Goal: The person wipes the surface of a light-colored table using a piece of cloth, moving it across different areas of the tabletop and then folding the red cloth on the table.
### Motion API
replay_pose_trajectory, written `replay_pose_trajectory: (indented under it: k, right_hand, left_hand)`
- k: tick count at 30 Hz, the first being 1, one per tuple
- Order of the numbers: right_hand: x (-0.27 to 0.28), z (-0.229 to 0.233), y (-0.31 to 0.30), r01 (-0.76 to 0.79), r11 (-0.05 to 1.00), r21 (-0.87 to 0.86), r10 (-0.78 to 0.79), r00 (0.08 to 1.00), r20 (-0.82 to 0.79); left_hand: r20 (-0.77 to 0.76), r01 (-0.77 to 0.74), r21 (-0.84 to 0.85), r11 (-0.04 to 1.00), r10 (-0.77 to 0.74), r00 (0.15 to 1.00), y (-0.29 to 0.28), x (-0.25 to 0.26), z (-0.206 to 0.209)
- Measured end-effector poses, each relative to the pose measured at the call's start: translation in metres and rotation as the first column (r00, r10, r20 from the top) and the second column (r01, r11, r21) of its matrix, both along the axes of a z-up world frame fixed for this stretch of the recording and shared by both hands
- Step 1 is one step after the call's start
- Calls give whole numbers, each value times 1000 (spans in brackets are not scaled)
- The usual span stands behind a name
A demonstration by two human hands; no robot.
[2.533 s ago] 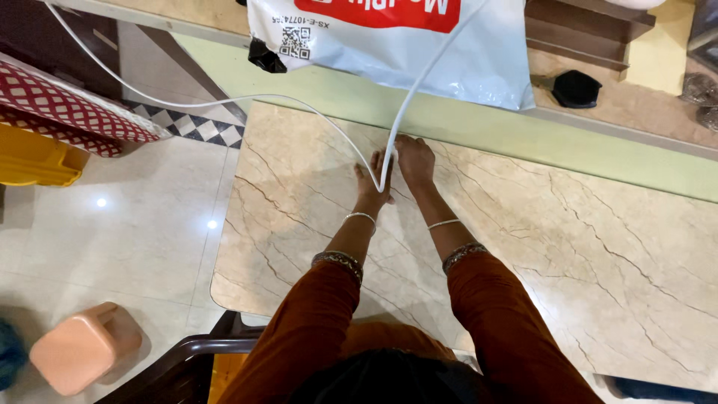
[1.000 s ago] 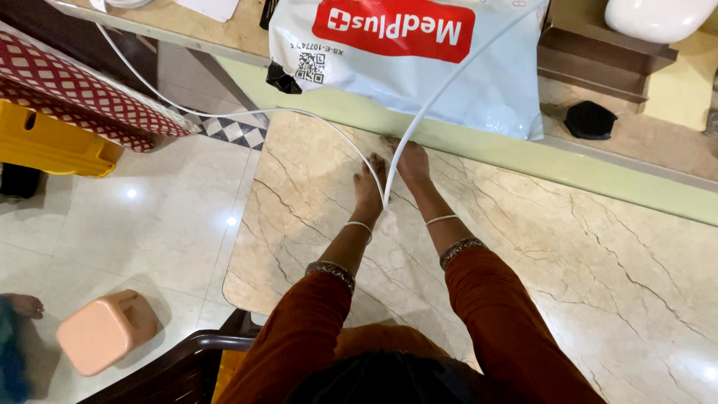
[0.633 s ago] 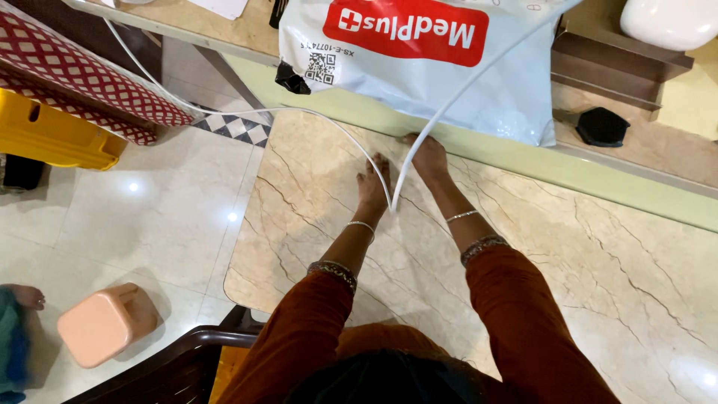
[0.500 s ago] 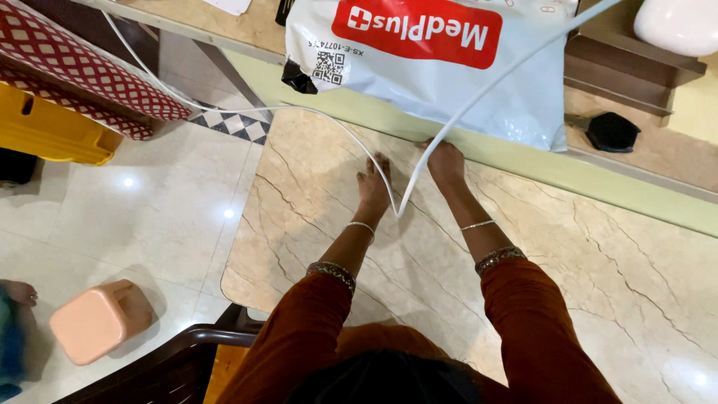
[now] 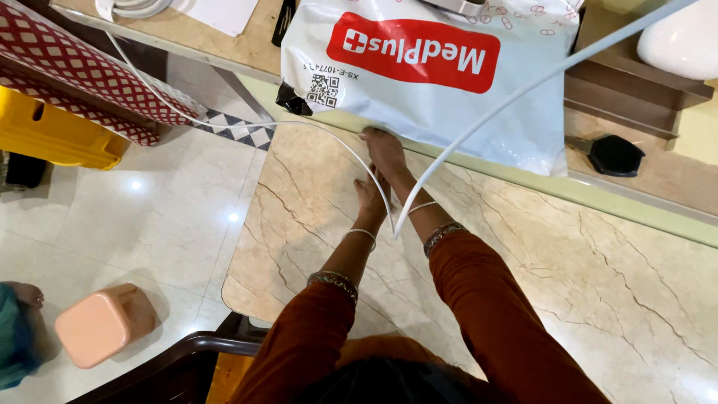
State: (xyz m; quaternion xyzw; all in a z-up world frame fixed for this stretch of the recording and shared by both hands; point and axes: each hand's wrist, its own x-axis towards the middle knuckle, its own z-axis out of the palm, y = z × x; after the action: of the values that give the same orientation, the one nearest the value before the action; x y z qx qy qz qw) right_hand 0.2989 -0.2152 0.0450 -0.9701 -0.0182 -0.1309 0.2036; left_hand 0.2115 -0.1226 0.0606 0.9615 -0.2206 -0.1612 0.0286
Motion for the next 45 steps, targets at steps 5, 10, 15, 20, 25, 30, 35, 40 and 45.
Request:
replay_pose_trajectory:
  k: [5, 10, 15, 20, 25, 30, 35, 40, 45]
  right_hand:
    - [-23, -7, -29, -37, 996, -87, 37, 999, 0]
    - [-89, -23, -116, 42, 959, -282, -8, 993, 122]
    - [-156, -10, -177, 294, 942, -163, -299, 954, -10]
    - [-163, 4, -164, 323, 937, -132, -323, 946, 25]
    - [-98, -16, -110, 165, 984, -72, -158, 983, 91]
    - [-23, -1, -30, -46, 982, 182, 17, 987, 158]
    - [20, 11, 28, -159, 980, -124, 175, 975, 137]
    - [52, 12, 49, -165, 977, -135, 172, 984, 38]
    - [59, 21, 76, -205, 784, 586, 194, 978, 82]
  left_hand:
    - [-31, 6, -23, 1000, -7, 1000, 1, 4, -25]
    - [85, 21, -71, 997, -15, 996, -2, 7, -44]
    - [-95, 14, -22, 1000, -16, 995, 0, 3, -8]
    - [-53, 29, -22, 999, -30, 998, 2, 2, 1]
    - [-42, 15, -69, 997, -18, 999, 7, 3, -1]
    - [24, -121, -181, 976, 128, 992, 17, -2, 3]
    - [-85, -142, -115, 983, 132, 988, 16, 3, 11]
    - [-62, -122, -146, 982, 114, 992, 21, 1, 1]
    - [39, -109, -213, 971, 120, 992, 21, -2, -15]
